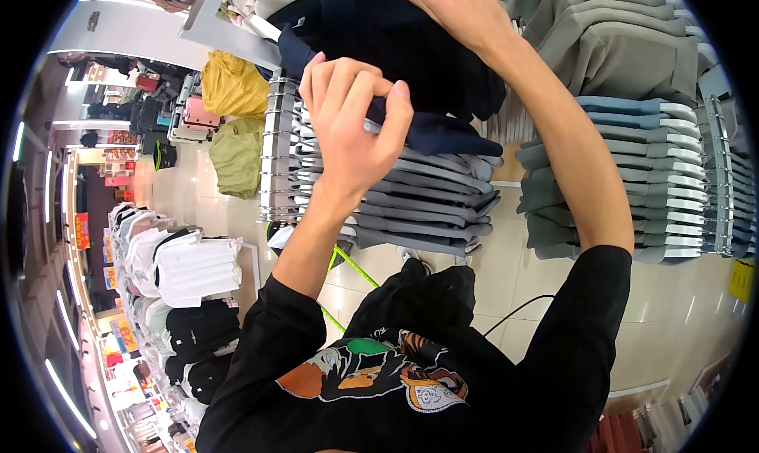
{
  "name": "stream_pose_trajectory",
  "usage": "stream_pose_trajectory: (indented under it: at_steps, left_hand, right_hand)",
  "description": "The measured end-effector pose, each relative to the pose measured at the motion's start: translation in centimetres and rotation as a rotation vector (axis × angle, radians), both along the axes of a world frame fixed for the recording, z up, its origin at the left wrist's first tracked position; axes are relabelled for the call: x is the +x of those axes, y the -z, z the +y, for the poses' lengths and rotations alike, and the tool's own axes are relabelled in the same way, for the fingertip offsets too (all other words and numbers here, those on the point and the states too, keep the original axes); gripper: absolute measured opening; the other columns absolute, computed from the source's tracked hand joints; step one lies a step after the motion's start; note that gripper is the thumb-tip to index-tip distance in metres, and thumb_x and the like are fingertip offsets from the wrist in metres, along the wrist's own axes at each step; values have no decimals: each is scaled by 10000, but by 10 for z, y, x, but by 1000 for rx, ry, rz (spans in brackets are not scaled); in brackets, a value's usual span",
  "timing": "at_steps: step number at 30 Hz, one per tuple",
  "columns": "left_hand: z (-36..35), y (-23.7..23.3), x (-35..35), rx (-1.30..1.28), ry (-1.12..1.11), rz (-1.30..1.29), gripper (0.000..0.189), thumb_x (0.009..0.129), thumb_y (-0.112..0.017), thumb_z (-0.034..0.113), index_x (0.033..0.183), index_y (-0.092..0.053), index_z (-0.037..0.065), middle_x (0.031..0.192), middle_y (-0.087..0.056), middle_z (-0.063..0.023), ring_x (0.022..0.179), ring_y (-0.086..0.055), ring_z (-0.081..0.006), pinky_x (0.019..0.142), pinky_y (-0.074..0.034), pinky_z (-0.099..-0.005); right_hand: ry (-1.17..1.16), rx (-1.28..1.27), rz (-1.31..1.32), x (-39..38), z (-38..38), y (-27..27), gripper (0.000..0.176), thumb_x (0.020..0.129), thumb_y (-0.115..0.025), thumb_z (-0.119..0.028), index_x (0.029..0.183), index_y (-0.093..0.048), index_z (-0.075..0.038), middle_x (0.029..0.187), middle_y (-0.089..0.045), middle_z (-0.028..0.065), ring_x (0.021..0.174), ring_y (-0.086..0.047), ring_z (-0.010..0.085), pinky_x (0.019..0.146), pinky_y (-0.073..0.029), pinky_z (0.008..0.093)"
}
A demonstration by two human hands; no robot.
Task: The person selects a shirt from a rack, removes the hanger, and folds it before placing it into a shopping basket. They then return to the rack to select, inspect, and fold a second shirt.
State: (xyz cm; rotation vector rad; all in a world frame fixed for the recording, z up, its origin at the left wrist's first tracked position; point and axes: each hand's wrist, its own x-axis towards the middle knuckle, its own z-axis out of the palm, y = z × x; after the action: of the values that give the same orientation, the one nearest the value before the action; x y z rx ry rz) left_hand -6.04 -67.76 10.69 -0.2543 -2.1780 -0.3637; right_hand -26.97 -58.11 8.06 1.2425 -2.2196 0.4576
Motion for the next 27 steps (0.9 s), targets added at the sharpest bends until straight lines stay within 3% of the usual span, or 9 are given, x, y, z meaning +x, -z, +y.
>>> stream_pose_trajectory:
  at_steps: [8,10,14,18,20,21,24,25,27]
  left_hand:
    - [1,0,1,25,11,12,131,771,-724,124,748,-605,74,864,-555,-46,904,-534,-256,1068,-340,-496]
    - [2,-2,0,15,8,-3,114,804,-726,97,772,-618,87,851,-585,-30,902,-542,-248,1063,-346,-501]
    - [2,8,-1,-1,22,-89,103,856,-730,144,878,-659,72,946,-585,-61,992,-553,-284,1105,-323,-568]
    - [9,19,13,-17,37,-303,344,901,-700,181,1207,-610,54,1336,-551,-140,1392,-423,-357,1179,-282,-574]
    - [14,18,28,-6,72,-375,424,916,-683,185,1297,-565,42,1445,-490,-164,1444,-363,-376,1187,-290,-554]
    - [16,17,37,-2,75,-391,418,919,-680,184,1294,-567,38,1443,-494,-166,1441,-368,-375,1189,-291,-544]
    - [16,18,72,8,61,-477,364,924,-676,181,1245,-597,29,1417,-526,-155,1423,-403,-357,1186,-305,-518]
    - [15,20,85,7,48,-499,358,923,-676,183,1238,-600,30,1413,-529,-152,1419,-408,-353,1183,-308,-518]
    - [10,29,107,-9,-2,-544,350,922,-676,186,1229,-606,32,1405,-536,-147,1412,-418,-348,1180,-311,-518]
  right_hand:
    - [-15,-67,122,-13,-3,2,271,959,-618,-338,916,-529,-86,643,-630,130,595,-647,340,506,-473,472]
    - [66,84,-114,-4,-1,-7,276,939,-653,-286,1069,-575,-56,832,-682,189,816,-702,347,694,-552,444]
    - [-87,-35,-148,0,-3,18,281,1026,-563,-315,1164,-572,-71,806,-691,200,792,-675,426,721,-540,498]
    - [-379,8,-468,19,-1,31,313,1058,-503,-302,1292,-476,-95,821,-673,215,798,-673,406,688,-506,469]
    - [-438,-49,-666,36,4,39,387,1063,-498,-365,1325,-468,-82,770,-621,200,736,-650,356,678,-479,450]
    - [-296,-56,-840,58,7,23,450,1064,-489,-423,1343,-457,-71,731,-560,180,676,-601,326,658,-445,451]
    - [-299,-304,-904,89,16,29,578,1046,-476,-527,1401,-502,-72,1220,-648,241,1173,-622,371,1008,-460,422]
    - [-330,-380,-903,95,18,37,560,1041,-512,-494,1417,-500,-79,1327,-609,210,1232,-596,336,1038,-447,398]
    - [-328,-423,-766,110,26,44,510,1044,-533,-436,1418,-504,-91,1320,-611,217,1218,-600,361,1021,-458,400]
